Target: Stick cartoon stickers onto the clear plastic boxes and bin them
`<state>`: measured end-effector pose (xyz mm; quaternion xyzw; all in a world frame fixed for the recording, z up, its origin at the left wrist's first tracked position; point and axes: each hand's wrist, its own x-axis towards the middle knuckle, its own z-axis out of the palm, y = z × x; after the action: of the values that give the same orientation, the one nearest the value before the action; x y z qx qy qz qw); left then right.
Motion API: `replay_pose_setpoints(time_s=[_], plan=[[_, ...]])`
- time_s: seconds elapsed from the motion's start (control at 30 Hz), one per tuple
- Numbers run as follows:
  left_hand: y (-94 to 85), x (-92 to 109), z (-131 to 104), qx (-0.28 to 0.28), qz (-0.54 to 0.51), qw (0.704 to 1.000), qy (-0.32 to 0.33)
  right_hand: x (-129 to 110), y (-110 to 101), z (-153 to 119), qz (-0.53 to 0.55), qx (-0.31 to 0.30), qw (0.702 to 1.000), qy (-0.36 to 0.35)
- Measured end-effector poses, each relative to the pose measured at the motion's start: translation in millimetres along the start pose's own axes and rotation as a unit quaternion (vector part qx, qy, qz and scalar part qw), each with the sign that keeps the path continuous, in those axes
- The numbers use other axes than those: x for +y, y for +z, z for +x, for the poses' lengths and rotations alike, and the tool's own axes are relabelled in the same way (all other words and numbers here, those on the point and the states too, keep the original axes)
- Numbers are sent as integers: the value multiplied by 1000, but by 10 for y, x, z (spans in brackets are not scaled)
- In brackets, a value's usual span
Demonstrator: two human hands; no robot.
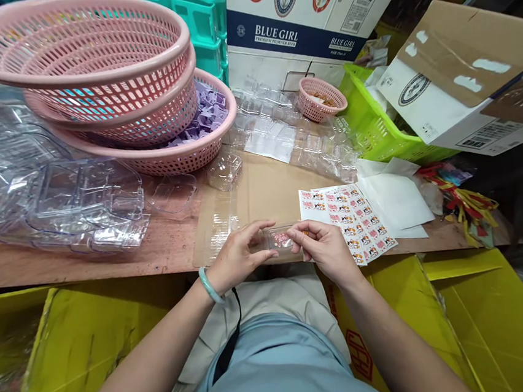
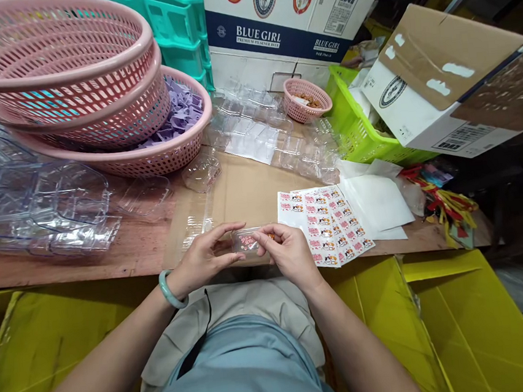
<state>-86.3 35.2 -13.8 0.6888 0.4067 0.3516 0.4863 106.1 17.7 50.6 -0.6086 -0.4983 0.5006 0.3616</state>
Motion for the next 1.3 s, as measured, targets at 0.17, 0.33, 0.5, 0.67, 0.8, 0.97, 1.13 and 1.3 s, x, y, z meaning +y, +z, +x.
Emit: replay_pose_setpoints(time_s=[0.17, 0.33, 0.5, 0.67, 0.8, 0.97, 1.13, 1.3], plan=[[0, 6, 10, 0, -11, 1000, 6, 18, 7, 9, -9, 6, 1000, -6], [-19, 33, 20, -11, -47, 999, -4, 55, 19, -1, -46, 15, 999, -18], [32, 119, 47, -14, -147, 987, -56, 92, 37, -13, -101, 26, 992, -67], [146, 156, 82, 54, -204, 973, -97, 96, 86, -40, -187, 43, 969, -153], [158, 133, 84, 59, -222, 968, -102, 163, 119, -53, -288, 84, 919, -256], [156, 111, 72, 64, -226, 966, -111, 272, 138, -51, -386, 117, 851, -337], [171, 109, 68, 69, -226, 965, -117, 307, 143, -67, -398, 150, 836, -347], [182, 129, 52, 72, -222, 965, -121, 306, 123, -73, -324, 193, 890, -256]])
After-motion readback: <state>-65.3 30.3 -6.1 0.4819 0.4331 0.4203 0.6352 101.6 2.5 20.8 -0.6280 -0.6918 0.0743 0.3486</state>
